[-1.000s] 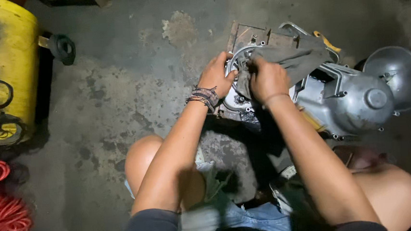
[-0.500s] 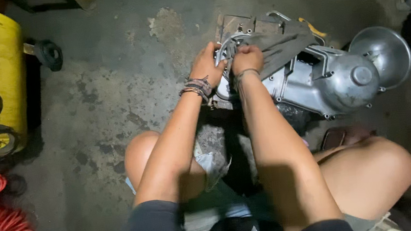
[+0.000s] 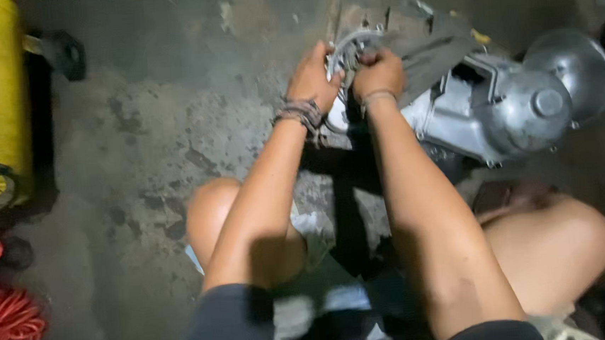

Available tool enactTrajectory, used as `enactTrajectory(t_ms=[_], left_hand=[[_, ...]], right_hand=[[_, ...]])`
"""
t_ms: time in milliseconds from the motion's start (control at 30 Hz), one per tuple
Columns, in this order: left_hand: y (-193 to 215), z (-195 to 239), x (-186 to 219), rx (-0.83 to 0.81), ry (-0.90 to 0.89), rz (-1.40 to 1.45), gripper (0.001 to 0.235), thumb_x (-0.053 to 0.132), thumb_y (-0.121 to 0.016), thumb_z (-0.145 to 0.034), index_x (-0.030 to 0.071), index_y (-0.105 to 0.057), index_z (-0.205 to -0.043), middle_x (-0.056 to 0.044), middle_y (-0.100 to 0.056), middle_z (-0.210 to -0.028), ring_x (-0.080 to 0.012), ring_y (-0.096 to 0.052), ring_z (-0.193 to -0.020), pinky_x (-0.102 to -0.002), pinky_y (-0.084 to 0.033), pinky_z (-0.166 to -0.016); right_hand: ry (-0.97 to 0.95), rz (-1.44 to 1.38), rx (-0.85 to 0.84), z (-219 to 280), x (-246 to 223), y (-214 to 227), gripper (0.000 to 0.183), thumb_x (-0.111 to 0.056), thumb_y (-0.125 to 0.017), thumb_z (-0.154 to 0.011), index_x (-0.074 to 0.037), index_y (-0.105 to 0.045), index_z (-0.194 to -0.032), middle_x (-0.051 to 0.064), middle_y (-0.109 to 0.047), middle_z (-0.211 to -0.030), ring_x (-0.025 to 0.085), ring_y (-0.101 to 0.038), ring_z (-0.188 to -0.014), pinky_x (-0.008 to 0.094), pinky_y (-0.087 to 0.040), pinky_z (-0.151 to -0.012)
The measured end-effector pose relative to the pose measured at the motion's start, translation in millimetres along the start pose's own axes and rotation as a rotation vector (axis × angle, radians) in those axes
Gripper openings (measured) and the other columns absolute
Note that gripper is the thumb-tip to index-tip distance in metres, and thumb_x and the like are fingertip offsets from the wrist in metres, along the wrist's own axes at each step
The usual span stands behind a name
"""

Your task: The person sits on the floor and wipes the interior of a disassembled engine casing with a cloth. They repeatedly rub the inner surfaces and edges, occasionally adjusting the cloth and repositioning their hands to reach different areas.

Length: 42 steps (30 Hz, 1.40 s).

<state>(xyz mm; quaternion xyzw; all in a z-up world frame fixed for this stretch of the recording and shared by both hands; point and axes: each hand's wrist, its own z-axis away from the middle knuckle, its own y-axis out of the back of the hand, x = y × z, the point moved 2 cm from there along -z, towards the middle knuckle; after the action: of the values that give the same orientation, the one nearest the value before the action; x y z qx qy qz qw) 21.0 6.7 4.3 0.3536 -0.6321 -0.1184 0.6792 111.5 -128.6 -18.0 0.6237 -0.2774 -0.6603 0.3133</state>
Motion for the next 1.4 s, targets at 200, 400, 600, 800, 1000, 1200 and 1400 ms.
enactTrajectory(t_ms=[200,400,600,800,1000,1200,1400], left_hand=[[-4.8,10.4,-4.0,-0.06,0.165,0.023,0.039,0.025,-0.07,-0.096,0.018,-0.055,-0.131,-0.013,-0.066,-0.127,-0.0328,-0.063,-0.126,-0.05,-0.052,-0.106],[-3.6,-0.3,-12.1,-0.015,0.044,0.024,0.042,0.024,-0.074,-0.092,0.013,-0.056,-0.129,-0.022,-0.068,-0.121,-0.0436,-0.063,-0.12,-0.056,-0.05,-0.105],[-9.9,-0.4,-14.1,-0.019,0.051,0.024,0.042,0.026,-0.075,-0.091,0.016,-0.056,-0.127,-0.019,-0.069,-0.118,-0.0398,-0.064,-0.119,-0.054,-0.051,-0.104],[-6.1,2.5,-15.0,-0.036,0.064,0.018,0.044,0.028,-0.074,-0.091,0.018,-0.055,-0.13,-0.019,-0.068,-0.122,-0.0403,-0.064,-0.121,-0.054,-0.05,-0.105],[-4.0,0.2,-9.7,-0.037,0.082,0.047,0.042,0.024,-0.073,-0.092,0.016,-0.057,-0.129,-0.017,-0.069,-0.122,-0.0386,-0.065,-0.12,-0.053,-0.051,-0.103],[-4.3,-0.5,-14.0,-0.07,0.131,0.003,0.044,0.032,-0.073,-0.091,0.021,-0.056,-0.13,-0.014,-0.07,-0.121,-0.0359,-0.065,-0.121,-0.052,-0.051,-0.106],[1.6,-0.3,-0.5,-0.082,0.178,0.02,0.042,0.028,-0.07,-0.094,0.02,-0.056,-0.132,-0.011,-0.069,-0.123,-0.0327,-0.066,-0.121,-0.049,-0.051,-0.103]], right_hand=[[-0.026,0.002,-0.06,7.4,13.1,-0.2,0.006,-0.011,-0.071,-0.089,-0.016,-0.072,-0.091,0.008,-0.075,-0.095,0.038,-0.07,-0.109,0.054,-0.055,-0.095],[0.048,-0.007,-0.062,29.5,-27.8,28.8,0.016,-0.006,-0.065,-0.092,-0.013,-0.075,-0.102,0.014,-0.076,-0.101,0.04,-0.071,-0.109,0.055,-0.056,-0.094],[0.309,0.145,-0.296,25.7,-18.0,44.6,0.01,-0.01,-0.071,-0.093,-0.013,-0.077,-0.101,0.015,-0.076,-0.102,0.041,-0.07,-0.109,0.057,-0.057,-0.089],[0.473,0.454,-0.398,29.0,-31.7,70.5,0.024,-0.019,-0.067,-0.092,-0.023,-0.075,-0.115,0.016,-0.077,-0.108,0.043,-0.069,-0.111,0.058,-0.057,-0.093],[0.356,0.613,-0.237,22.9,-18.6,71.0,0.029,-0.018,-0.066,-0.09,-0.022,-0.073,-0.117,0.021,-0.077,-0.099,0.044,-0.073,-0.103,0.056,-0.059,-0.089],[0.375,0.525,-0.328,35.7,-30.4,75.6,0.024,-0.023,-0.062,-0.095,-0.024,-0.073,-0.116,0.022,-0.076,-0.104,0.046,-0.07,-0.11,0.058,-0.056,-0.094],[0.343,0.451,-0.318,13.4,-19.4,62.5,0.024,-0.023,-0.065,-0.094,-0.022,-0.075,-0.117,0.019,-0.077,-0.107,0.043,-0.069,-0.112,0.056,-0.056,-0.094]])
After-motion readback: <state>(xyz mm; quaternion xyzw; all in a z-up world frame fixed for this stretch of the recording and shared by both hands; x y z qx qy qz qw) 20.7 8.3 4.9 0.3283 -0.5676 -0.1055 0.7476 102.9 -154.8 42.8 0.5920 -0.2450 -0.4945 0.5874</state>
